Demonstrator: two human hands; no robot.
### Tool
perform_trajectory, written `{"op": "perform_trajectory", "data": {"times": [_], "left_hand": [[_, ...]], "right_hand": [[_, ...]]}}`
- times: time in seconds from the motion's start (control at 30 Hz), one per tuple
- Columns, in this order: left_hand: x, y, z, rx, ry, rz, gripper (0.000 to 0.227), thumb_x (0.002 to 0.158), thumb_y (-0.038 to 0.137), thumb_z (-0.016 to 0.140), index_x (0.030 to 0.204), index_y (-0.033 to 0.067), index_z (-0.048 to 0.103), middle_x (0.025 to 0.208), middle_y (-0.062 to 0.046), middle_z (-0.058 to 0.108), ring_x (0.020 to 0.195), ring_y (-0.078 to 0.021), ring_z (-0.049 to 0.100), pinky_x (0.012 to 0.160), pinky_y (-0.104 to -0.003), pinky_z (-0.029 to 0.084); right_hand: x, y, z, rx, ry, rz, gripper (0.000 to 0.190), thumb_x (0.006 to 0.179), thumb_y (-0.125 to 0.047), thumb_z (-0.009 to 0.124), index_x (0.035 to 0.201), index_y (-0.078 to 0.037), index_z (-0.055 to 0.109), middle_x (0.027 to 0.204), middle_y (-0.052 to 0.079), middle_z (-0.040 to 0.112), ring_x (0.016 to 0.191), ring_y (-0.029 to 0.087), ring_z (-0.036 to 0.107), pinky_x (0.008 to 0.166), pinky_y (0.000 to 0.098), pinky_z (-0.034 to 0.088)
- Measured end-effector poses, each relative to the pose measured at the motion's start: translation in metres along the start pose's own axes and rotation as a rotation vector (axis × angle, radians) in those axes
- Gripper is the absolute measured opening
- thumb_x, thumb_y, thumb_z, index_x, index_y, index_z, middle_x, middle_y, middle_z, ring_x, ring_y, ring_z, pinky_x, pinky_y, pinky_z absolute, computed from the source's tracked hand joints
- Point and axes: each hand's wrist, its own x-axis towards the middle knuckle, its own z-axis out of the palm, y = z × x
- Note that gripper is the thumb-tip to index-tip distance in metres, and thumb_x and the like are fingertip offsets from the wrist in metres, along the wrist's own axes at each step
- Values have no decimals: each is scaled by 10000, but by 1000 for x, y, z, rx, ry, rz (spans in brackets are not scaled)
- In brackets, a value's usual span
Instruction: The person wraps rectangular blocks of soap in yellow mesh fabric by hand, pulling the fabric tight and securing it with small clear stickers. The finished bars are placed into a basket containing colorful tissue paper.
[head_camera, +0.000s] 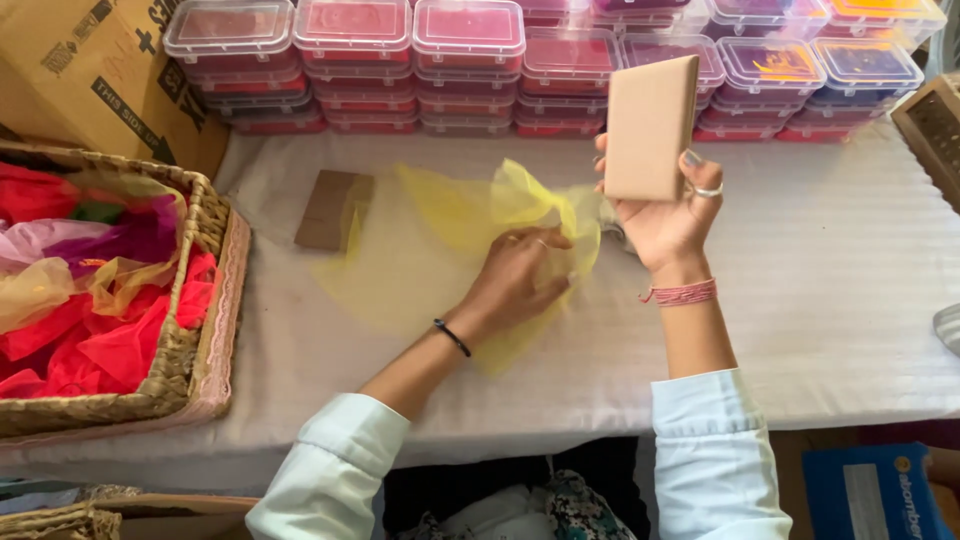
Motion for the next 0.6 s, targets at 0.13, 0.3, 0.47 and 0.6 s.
{"op": "perform_trajectory", "data": {"times": [0.13,0.3,0.47,0.6], "left_hand": [[-7,1,11,196,-88,124,524,919,367,708,1308,34,596,1365,-187,597,1348,-391,473,1127,-573,277],[-13,5,5,333,-180,207,527,924,443,684,1254,35,646,1315,-206,609,1280,-412,505,1060,-547,357],[-16,-5,9,199,-224,168,528,893,389,706,1265,20,644,1284,-178,642,1259,-344,573,1079,-484,431],[-19,1,15,304,-69,360,428,858,350,749,1158,52,684,1235,-167,676,1255,-325,588,1134,-486,429]], "right_hand": [[-3,19,-29,99,-141,150,846,819,-436,680,1466,72,485,1300,230,640,1099,296,664,942,401,571],[-7,33,-26,-69,-536,400,861,760,-393,817,1400,111,535,1258,179,632,1145,294,658,992,407,547],[-5,17,15,-427,-566,536,837,715,-418,803,1340,81,557,1226,174,681,1129,260,669,1021,363,511],[3,27,4,-767,-335,488,792,715,-384,763,1359,29,561,1201,135,691,1096,199,661,975,329,509]]}}
